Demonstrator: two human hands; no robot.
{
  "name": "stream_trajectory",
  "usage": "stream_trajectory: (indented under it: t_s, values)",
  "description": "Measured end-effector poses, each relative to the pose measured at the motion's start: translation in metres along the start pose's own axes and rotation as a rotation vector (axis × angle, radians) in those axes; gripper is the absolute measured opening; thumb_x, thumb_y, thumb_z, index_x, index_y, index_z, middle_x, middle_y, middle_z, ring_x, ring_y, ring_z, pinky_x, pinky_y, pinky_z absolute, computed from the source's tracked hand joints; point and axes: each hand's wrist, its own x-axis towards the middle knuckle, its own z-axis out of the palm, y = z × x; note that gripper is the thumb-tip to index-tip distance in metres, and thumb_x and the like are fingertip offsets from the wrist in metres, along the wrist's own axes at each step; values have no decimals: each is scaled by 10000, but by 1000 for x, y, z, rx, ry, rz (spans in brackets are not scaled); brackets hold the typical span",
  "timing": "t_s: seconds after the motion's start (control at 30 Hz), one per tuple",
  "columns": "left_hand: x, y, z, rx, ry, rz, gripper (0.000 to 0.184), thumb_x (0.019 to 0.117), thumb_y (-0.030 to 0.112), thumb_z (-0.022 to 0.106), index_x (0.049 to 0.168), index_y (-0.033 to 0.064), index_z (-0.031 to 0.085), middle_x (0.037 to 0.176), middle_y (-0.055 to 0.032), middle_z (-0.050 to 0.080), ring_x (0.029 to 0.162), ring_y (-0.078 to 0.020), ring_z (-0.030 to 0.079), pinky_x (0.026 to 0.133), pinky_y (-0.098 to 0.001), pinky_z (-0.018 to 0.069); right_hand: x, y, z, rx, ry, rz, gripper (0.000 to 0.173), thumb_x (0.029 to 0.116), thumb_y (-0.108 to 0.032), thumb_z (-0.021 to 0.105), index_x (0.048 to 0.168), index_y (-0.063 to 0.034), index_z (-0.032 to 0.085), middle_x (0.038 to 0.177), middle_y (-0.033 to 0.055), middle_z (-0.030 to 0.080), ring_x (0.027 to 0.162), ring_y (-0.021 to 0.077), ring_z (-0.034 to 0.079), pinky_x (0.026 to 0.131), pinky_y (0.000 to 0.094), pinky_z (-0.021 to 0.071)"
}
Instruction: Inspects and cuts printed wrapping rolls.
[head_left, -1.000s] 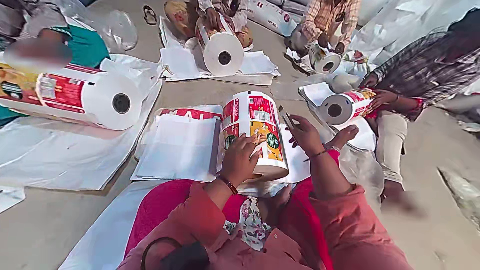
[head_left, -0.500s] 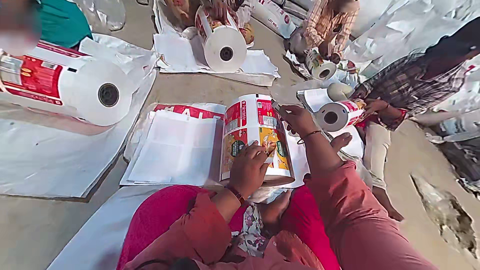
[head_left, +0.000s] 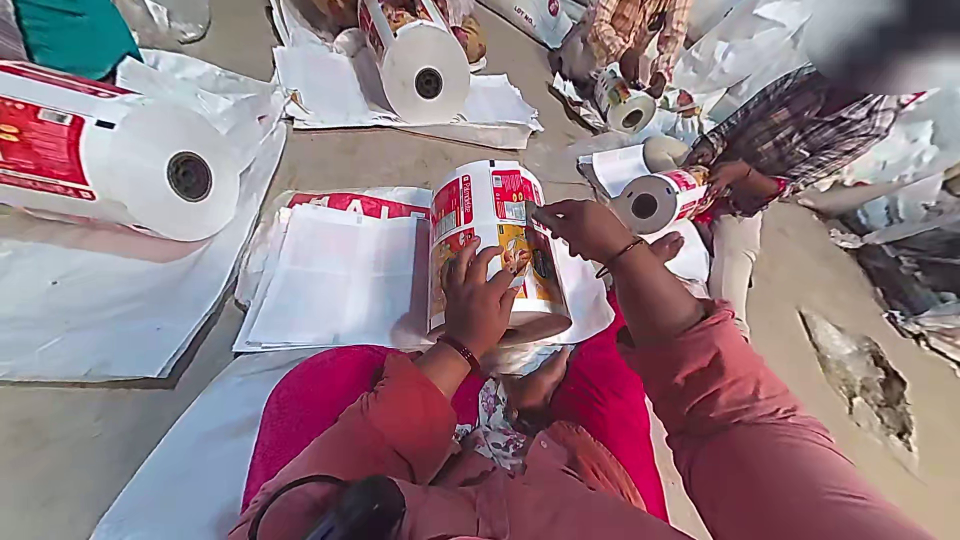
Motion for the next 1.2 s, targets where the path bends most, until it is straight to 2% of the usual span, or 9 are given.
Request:
stream_trajectory:
  t_s: [0.1, 0.23, 0.43, 0.57, 0.7, 0.8, 0.87, 1.0, 1.2]
  values:
    - [1, 2, -1, 0, -13, 16, 177, 947, 251, 639, 1018, 159, 773, 1459, -64, 580, 1490, -380, 348, 1197, -671, 207, -16, -14, 2, -84, 12, 32, 401, 1024, -144, 527, 1406, -199, 636, 1078, 156, 728, 818, 316, 710, 767, 550, 568]
    - [0, -3, -2, -29, -6, 5, 182, 963, 249, 635, 1014, 142, 774, 1458, -62, 580, 1493, -370, 345, 1209, -660, 192, -29, -12, 2, 1, -58, 52, 350, 1094, -270, 493, 1415, -213, 621, 968, 98, 725, 558, 190, 605, 541, 395, 533]
    - [1, -7, -2, -70, 17, 4, 194, 970, 230, 618, 1005, 118, 773, 1450, -71, 585, 1487, -366, 353, 1217, -623, 214, -67, -24, -7, -67, -169, 50, 329, 1087, -224, 512, 1391, -190, 634, 962, 105, 715, 572, 191, 612, 558, 395, 543]
    - [1, -5, -5, -149, -35, -19, 176, 977, 177, 624, 1024, 80, 763, 1454, -102, 572, 1443, -364, 416, 1182, -588, 322, -103, -10, -11, 54, -214, 18, 350, 1098, -316, 502, 1389, -172, 634, 914, 78, 711, 526, 163, 580, 521, 368, 528]
    - [3, -9, -8, -490, 122, -155, 318, 1064, 173, 466, 966, -31, 690, 1387, -161, 596, 1323, -291, 540, 1133, -479, 422, -133, 26, 24, 571, 84, 92, 378, 1058, -131, 539, 1435, -114, 563, 911, 77, 722, 454, 80, 523, 425, 231, 465]
    - [1, -9, -20, -696, 218, -372, 343, 1105, 230, 430, 1175, -22, 651, 1368, -151, 594, 1310, -222, 541, 1124, -435, 427, -138, 47, 60, 815, 272, 159, 436, 1055, -94, 520, 1490, -105, 495, 973, 98, 724, 485, 103, 558, 439, 240, 483]
    - [4, -15, -28, -694, 266, -440, 348, 1109, 295, 446, 1224, 33, 644, 1301, -121, 622, 1213, -187, 596, 1046, -429, 490, -139, 60, 76, 846, 314, 168, 468, 1041, -95, 535, 1505, -85, 468, 988, 106, 724, 504, 115, 570, 454, 255, 491]
    - [12, -44, -51, -591, 326, -462, 332, 1084, 311, 498, 1173, 61, 700, 1394, -84, 594, 1350, -187, 517, 1141, -431, 423, -143, 90, 96, 911, 426, 223, 481, 1038, -78, 508, 1511, -41, 431, 1016, 109, 714, 550, 127, 592, 464, 267, 495]
    - [12, -40, -50, -553, 304, -430, 303, 1083, 189, 497, 1177, -48, 660, 1259, -199, 630, 1198, -233, 593, 1055, -421, 465, -140, 110, 110, 996, 495, 348, 514, 949, 7, 546, 1453, -33, 453, 1120, 163, 653, 681, 188, 675, 535, 321, 568]
